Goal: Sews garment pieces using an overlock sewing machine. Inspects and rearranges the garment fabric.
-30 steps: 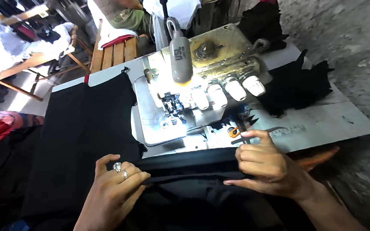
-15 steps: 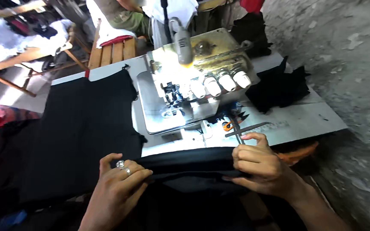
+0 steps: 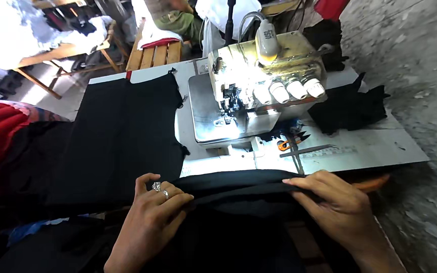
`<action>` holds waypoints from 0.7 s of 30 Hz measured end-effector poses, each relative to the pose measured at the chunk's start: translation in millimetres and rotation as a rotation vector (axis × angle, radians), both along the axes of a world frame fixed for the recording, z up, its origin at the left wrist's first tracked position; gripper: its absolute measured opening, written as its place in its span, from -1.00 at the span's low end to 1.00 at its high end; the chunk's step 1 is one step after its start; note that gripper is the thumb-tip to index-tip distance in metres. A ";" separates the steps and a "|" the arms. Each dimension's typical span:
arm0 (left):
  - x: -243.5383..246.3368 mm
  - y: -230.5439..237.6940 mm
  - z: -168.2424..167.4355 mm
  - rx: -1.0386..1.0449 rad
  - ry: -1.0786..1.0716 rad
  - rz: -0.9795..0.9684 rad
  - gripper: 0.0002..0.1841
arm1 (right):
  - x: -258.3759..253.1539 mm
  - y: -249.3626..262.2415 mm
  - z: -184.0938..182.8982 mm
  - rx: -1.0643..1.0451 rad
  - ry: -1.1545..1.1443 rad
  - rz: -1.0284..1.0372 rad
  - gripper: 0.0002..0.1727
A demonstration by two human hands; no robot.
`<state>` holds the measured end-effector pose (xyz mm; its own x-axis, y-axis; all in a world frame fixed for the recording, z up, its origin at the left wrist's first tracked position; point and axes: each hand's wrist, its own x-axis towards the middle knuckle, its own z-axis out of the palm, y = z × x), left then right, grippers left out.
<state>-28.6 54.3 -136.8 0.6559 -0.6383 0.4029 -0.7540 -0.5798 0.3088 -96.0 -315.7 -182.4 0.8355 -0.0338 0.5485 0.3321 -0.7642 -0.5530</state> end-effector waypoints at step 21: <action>11.6 -94.4 -53.5 -0.379 0.573 0.268 -0.79 | 2.3 7.1 -19.8 1.024 0.498 0.243 -0.49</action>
<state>-17.0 -40.1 -190.3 0.9437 -0.3114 0.1115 -0.2616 -0.4965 0.8277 -93.8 -308.6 -202.3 0.9962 -0.0808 -0.0332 -0.0191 0.1696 -0.9853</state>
